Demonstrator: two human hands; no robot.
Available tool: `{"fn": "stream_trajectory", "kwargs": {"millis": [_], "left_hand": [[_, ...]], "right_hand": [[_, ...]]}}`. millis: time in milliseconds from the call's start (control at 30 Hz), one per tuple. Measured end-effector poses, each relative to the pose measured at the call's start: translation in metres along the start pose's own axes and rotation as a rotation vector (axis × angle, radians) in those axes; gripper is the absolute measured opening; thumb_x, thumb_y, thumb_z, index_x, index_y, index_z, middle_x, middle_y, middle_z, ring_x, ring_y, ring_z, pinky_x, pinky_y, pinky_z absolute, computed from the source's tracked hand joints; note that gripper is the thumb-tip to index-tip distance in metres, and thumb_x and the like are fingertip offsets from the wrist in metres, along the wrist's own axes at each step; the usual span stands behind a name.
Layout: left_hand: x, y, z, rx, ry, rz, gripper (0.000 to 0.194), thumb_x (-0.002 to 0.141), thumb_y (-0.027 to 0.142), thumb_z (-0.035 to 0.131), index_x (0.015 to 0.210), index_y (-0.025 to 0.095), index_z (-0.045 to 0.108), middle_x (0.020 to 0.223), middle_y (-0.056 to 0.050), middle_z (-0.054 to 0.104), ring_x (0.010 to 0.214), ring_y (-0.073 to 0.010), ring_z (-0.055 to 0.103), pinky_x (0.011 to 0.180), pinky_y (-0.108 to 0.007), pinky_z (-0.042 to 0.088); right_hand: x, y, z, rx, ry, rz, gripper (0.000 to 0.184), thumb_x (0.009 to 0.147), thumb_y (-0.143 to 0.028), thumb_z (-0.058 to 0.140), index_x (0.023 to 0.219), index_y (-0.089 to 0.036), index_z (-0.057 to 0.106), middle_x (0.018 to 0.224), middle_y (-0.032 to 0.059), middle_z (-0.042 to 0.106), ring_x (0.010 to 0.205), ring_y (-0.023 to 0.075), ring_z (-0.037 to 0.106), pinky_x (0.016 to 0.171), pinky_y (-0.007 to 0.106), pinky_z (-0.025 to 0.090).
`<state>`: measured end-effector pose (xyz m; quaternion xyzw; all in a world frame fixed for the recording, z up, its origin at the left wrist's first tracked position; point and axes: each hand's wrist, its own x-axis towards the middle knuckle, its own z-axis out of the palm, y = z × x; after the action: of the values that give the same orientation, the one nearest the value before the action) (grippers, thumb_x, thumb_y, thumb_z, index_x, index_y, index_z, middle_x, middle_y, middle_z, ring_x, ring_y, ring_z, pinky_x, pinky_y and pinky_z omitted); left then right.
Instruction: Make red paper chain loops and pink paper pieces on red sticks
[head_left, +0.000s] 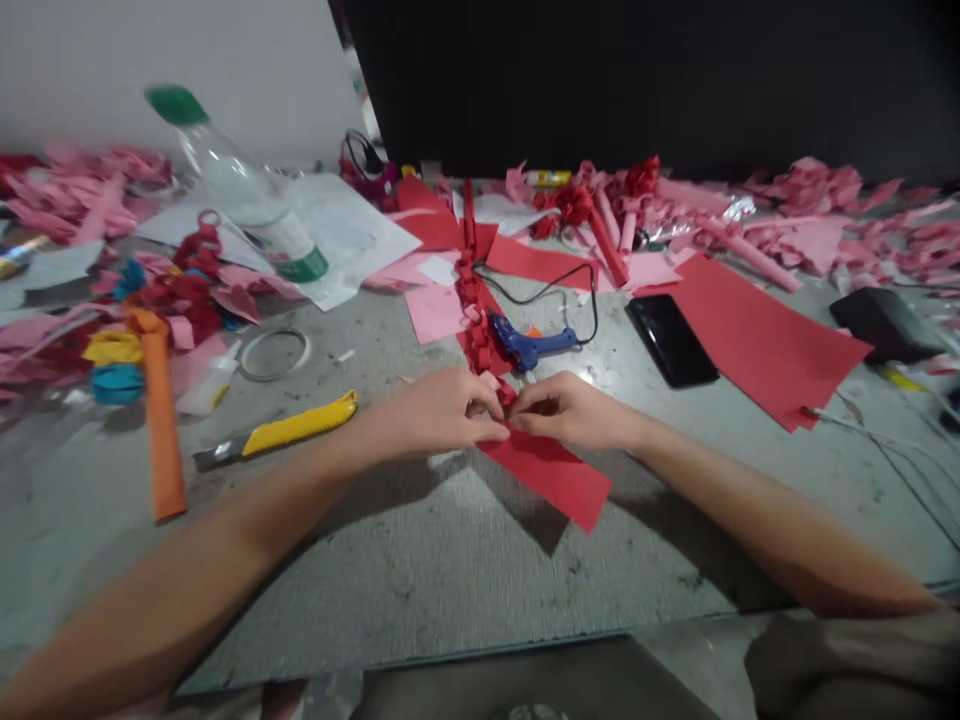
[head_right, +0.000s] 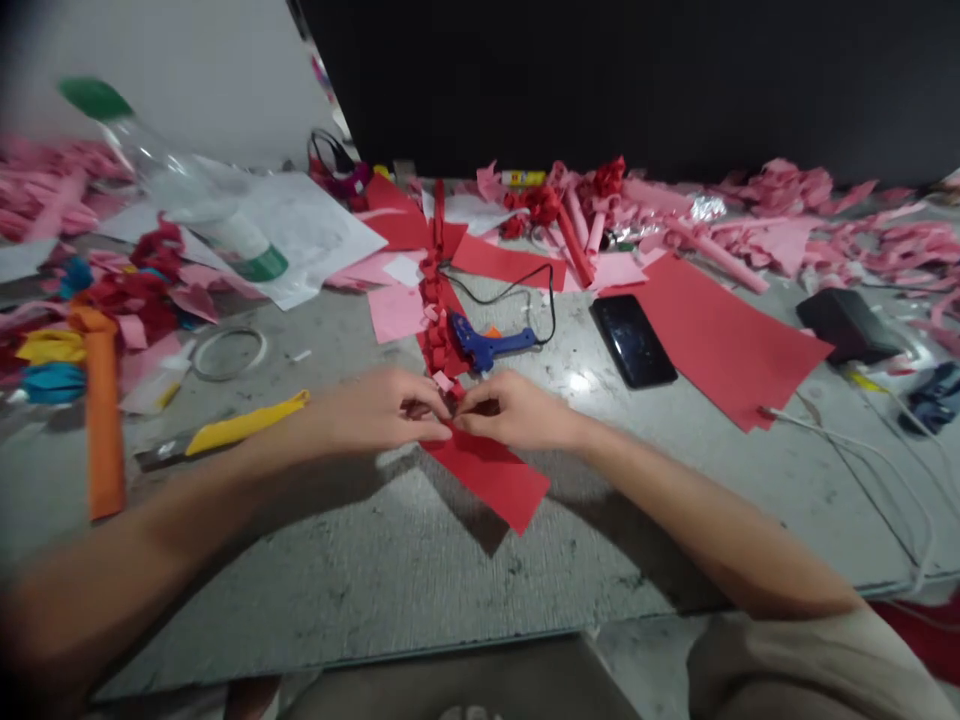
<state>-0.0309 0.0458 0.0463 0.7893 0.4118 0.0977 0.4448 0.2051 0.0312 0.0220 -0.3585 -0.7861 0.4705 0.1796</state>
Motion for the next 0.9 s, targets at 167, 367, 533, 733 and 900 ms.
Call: {"fn": "stream_trajectory", "kwargs": {"millis": [167, 367, 533, 733, 900], "left_hand": [[0.001, -0.001, 0.008, 0.097, -0.162, 0.05, 0.021, 0.086, 0.012, 0.066, 0.068, 0.01, 0.077, 0.059, 0.003, 0.057, 0.06, -0.0077, 0.046, 0.067, -0.026, 0.025], [-0.003, 0.009, 0.003, 0.048, -0.294, -0.046, 0.03, 0.088, 0.015, 0.054, 0.059, 0.011, 0.06, 0.057, 0.007, 0.036, 0.057, -0.0042, 0.03, 0.06, -0.026, 0.019], [-0.004, 0.013, 0.004, 0.053, -0.289, -0.09, 0.029, 0.085, 0.019, 0.059, 0.057, 0.015, 0.056, 0.054, 0.005, 0.044, 0.053, -0.0071, 0.034, 0.054, -0.028, 0.023], [-0.004, 0.006, 0.011, -0.019, -0.253, -0.177, 0.022, 0.082, 0.026, 0.064, 0.065, 0.015, 0.072, 0.059, 0.002, 0.057, 0.056, -0.0094, 0.045, 0.053, -0.026, 0.029], [-0.004, 0.006, 0.011, -0.057, -0.216, -0.18, 0.018, 0.079, 0.025, 0.068, 0.065, 0.016, 0.076, 0.056, 0.003, 0.054, 0.055, -0.0088, 0.042, 0.052, -0.026, 0.026]], "right_hand": [[-0.004, 0.008, 0.007, 0.021, -0.005, -0.001, 0.022, 0.099, -0.027, 0.065, 0.097, -0.013, 0.082, 0.087, 0.0011, 0.078, 0.077, 0.0109, 0.066, 0.073, 0.025, 0.047], [-0.008, 0.005, 0.006, 0.015, -0.03, -0.068, 0.018, 0.101, -0.023, 0.066, 0.096, -0.015, 0.08, 0.09, 0.0023, 0.078, 0.078, 0.0118, 0.068, 0.076, 0.026, 0.049], [-0.01, 0.005, 0.007, -0.02, -0.043, -0.122, 0.016, 0.1, -0.021, 0.066, 0.094, -0.014, 0.08, 0.088, 0.0026, 0.077, 0.076, 0.0112, 0.067, 0.075, 0.026, 0.047], [-0.011, 0.006, 0.007, -0.011, -0.041, -0.128, 0.016, 0.1, -0.021, 0.068, 0.096, -0.014, 0.081, 0.089, 0.003, 0.078, 0.077, 0.0113, 0.068, 0.074, 0.026, 0.048], [-0.011, 0.006, 0.008, -0.015, -0.03, -0.139, 0.015, 0.1, -0.021, 0.068, 0.097, -0.014, 0.081, 0.09, 0.0039, 0.079, 0.078, 0.0124, 0.07, 0.075, 0.027, 0.049]]}}
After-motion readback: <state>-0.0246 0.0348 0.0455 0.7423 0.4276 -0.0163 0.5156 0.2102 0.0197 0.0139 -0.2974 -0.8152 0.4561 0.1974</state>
